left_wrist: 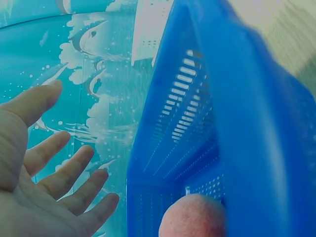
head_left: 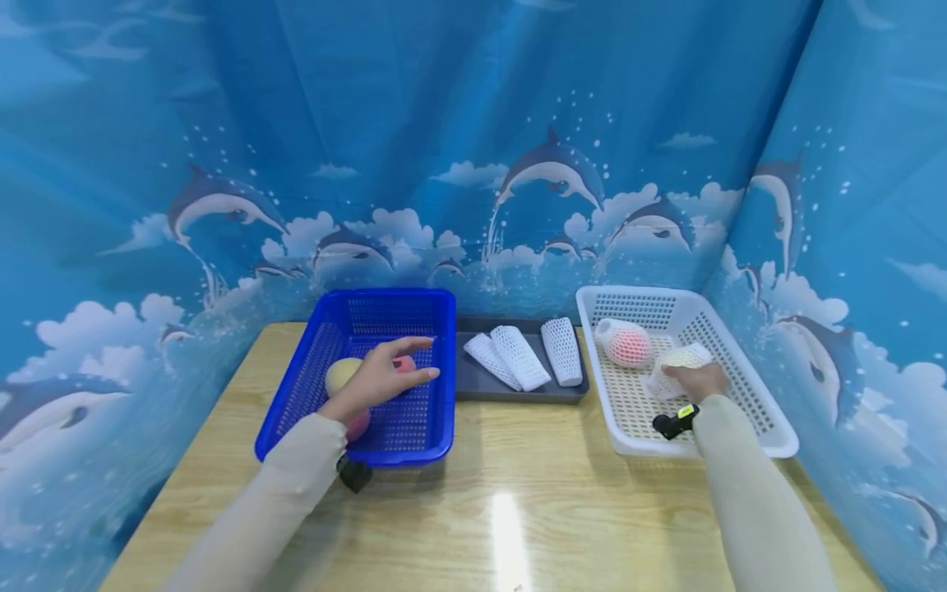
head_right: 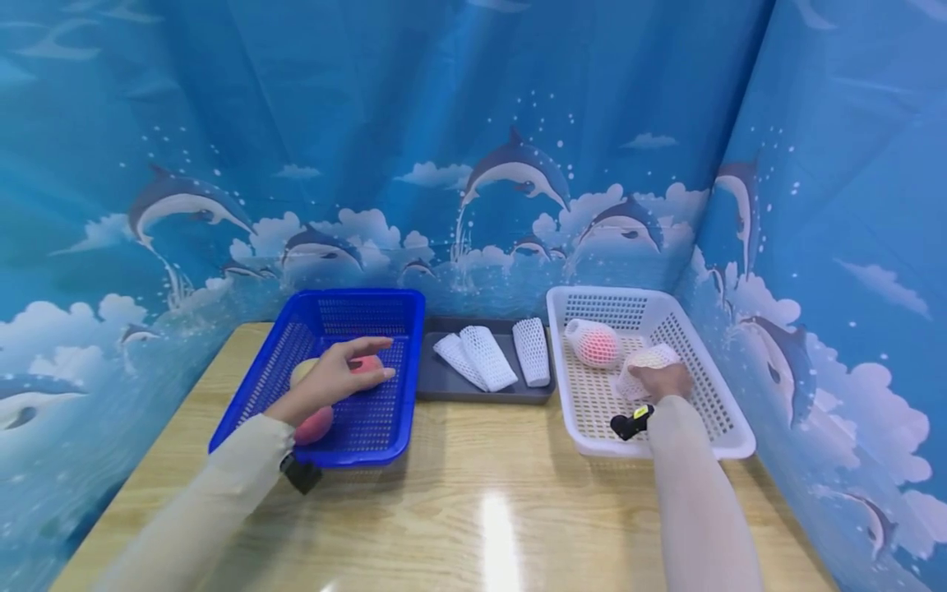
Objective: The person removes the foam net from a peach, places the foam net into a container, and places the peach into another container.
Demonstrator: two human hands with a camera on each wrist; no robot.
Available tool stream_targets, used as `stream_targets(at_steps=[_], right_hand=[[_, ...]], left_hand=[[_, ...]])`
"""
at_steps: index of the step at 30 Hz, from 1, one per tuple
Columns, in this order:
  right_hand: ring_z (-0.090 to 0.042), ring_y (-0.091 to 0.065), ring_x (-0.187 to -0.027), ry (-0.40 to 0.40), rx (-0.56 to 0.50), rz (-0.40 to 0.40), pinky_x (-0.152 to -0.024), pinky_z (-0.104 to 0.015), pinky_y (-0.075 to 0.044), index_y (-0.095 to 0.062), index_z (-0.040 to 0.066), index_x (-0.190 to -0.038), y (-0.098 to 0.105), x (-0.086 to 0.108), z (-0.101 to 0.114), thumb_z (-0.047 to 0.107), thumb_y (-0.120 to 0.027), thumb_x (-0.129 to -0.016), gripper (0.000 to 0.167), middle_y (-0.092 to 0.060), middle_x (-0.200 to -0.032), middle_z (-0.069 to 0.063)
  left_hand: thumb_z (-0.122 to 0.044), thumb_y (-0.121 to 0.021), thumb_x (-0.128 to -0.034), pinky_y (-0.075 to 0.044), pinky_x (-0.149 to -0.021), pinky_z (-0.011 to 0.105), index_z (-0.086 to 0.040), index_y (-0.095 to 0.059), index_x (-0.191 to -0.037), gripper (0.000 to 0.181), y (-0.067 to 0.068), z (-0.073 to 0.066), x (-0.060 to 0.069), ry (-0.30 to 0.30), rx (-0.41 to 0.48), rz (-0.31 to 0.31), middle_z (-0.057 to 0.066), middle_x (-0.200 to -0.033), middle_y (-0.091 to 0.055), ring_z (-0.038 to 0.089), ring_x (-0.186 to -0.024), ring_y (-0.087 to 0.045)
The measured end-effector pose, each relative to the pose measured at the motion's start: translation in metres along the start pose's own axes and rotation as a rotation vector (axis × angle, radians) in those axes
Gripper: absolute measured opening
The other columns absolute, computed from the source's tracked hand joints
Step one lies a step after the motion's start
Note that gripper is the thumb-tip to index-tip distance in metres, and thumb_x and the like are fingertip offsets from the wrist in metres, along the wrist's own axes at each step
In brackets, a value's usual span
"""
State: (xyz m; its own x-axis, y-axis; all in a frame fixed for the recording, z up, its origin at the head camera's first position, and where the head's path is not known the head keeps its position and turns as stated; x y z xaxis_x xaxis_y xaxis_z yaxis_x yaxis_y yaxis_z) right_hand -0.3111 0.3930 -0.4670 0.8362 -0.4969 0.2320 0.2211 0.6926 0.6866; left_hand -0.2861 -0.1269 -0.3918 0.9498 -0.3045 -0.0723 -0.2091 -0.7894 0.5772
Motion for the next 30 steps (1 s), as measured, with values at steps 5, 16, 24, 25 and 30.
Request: stream_targets(at_steps=[5, 16, 24, 25, 30], right_hand=[[-0.033, -0.061, -0.085, -0.008, -0.07, 0.021, -0.073, -0.037, -0.058, -0.027, -0.021, -0.134, 0.0, -0.001, -0.001, 0.031, -0.069, -0.081, 0.086, -0.044, -0.124, -0.035], [-0.015, -0.053, -0.07, -0.044, -0.226, 0.115, -0.06, -0.026, -0.055, -0.015, -0.017, -0.143, -0.004, -0.006, 0.0, 0.031, -0.067, -0.083, 0.093, -0.03, -0.141, -0.035], [-0.027, -0.05, -0.107, -0.008, -0.318, 0.099, -0.088, -0.034, -0.054, -0.01, -0.012, -0.146, 0.001, 0.001, 0.014, 0.03, -0.062, -0.089, 0.088, -0.025, -0.147, -0.028], [-0.029, -0.047, -0.114, 0.008, -0.344, 0.113, -0.093, -0.036, -0.052, -0.011, -0.01, -0.147, 0.002, 0.004, 0.017, 0.03, -0.061, -0.09, 0.086, -0.023, -0.149, -0.027], [-0.024, -0.047, -0.117, 0.099, -0.419, 0.195, -0.1, -0.037, -0.049, -0.02, -0.006, -0.146, 0.006, 0.019, 0.032, 0.036, -0.059, -0.093, 0.078, -0.033, -0.141, -0.021]], left_hand=[[-0.038, -0.077, -0.0803, -0.037, -0.109, 0.049, -0.016, -0.052, -0.137, 0.066, -0.006, 0.002, 0.007, 0.038, 0.074, 0.003, 0.004, -0.141, -0.051, 0.029, -0.133, -0.043], [-0.034, -0.076, -0.0817, -0.034, -0.11, 0.05, -0.012, -0.051, -0.138, 0.066, -0.018, 0.0, 0.016, -0.005, 0.103, 0.0, 0.008, -0.14, -0.051, 0.031, -0.133, -0.043], [-0.04, -0.077, -0.0795, -0.034, -0.111, 0.049, -0.014, -0.052, -0.137, 0.068, -0.027, 0.0, 0.019, 0.005, 0.135, -0.008, 0.005, -0.139, -0.053, 0.027, -0.133, -0.043], [-0.042, -0.076, -0.0795, -0.035, -0.111, 0.049, -0.013, -0.052, -0.137, 0.068, -0.028, -0.001, 0.02, 0.003, 0.139, -0.006, 0.005, -0.139, -0.053, 0.027, -0.133, -0.043], [-0.042, -0.077, -0.0788, -0.039, -0.108, 0.046, -0.014, -0.052, -0.137, 0.069, -0.032, -0.005, 0.023, 0.01, 0.16, 0.002, 0.004, -0.139, -0.053, 0.026, -0.132, -0.044]])
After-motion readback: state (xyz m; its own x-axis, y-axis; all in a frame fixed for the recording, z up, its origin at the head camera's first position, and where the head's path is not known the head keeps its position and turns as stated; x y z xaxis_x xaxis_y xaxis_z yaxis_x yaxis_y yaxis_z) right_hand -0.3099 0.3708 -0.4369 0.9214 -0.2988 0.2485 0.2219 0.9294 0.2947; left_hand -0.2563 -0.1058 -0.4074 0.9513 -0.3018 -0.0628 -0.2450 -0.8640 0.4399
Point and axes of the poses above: each hand's wrist, its own x-axis away from the middle knuckle, its own y-axis out of the back of the hand, z = x × y, the point moved 6 cm from there along -x, towards the middle knuckle
